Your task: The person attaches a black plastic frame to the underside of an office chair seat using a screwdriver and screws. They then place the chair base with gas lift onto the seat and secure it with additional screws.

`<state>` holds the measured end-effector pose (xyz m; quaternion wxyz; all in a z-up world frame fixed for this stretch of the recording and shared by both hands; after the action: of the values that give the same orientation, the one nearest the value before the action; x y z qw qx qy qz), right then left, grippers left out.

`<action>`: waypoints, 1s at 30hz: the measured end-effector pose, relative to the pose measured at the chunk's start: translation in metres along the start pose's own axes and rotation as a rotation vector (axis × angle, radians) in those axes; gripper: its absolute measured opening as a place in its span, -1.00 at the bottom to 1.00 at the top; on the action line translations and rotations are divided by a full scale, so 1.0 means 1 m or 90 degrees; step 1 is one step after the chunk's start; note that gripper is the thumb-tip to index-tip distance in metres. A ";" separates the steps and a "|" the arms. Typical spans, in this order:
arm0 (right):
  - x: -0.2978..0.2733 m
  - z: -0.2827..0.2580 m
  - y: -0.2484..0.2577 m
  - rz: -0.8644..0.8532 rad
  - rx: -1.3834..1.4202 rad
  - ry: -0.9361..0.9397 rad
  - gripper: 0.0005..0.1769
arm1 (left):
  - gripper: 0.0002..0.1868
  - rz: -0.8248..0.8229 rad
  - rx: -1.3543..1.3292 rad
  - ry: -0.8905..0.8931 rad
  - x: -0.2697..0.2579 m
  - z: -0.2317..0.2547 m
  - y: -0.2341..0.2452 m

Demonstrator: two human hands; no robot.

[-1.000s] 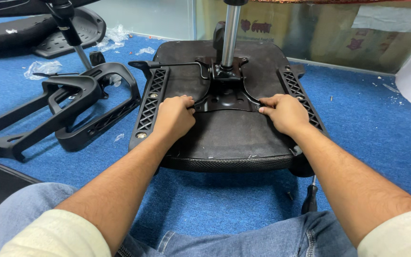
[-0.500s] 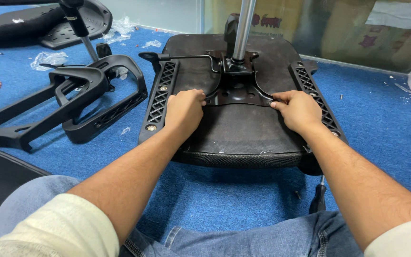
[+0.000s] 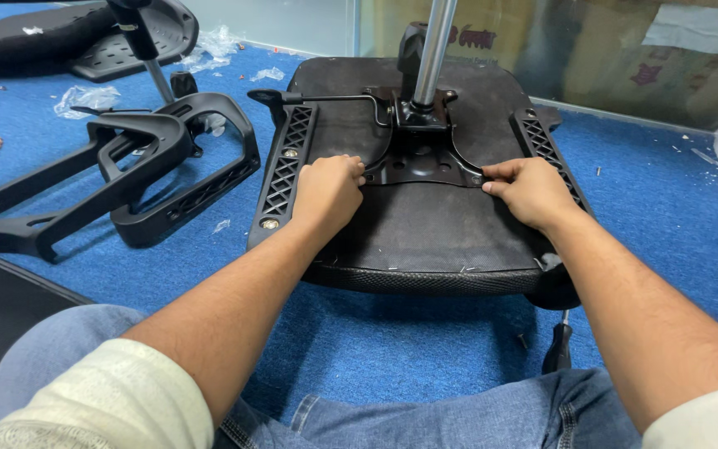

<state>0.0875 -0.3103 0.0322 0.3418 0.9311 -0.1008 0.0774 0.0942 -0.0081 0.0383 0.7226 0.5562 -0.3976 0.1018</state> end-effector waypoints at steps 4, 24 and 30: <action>0.002 -0.001 -0.003 0.005 -0.002 0.037 -0.61 | -0.89 -0.020 0.007 0.019 0.000 0.001 0.001; 0.010 0.006 -0.002 -0.003 -0.013 0.064 -0.59 | -0.90 -0.018 0.009 0.013 0.002 -0.008 -0.013; 0.010 0.007 0.001 -0.003 -0.061 0.073 -0.57 | -0.92 0.004 -0.012 -0.010 0.002 -0.005 -0.011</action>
<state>0.0977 -0.3168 0.0295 0.3913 0.9080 -0.0828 0.1249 0.1044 -0.0086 0.0315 0.7241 0.5492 -0.4061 0.0960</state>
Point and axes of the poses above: each hand's wrist, its own x-axis towards the middle knuckle, its own y-axis out of the back of the hand, z = x × y, the point moved 6 cm from there along x, towards the middle knuckle, and after that the axes turned 13 degrees about x, right-handed, at the moved point
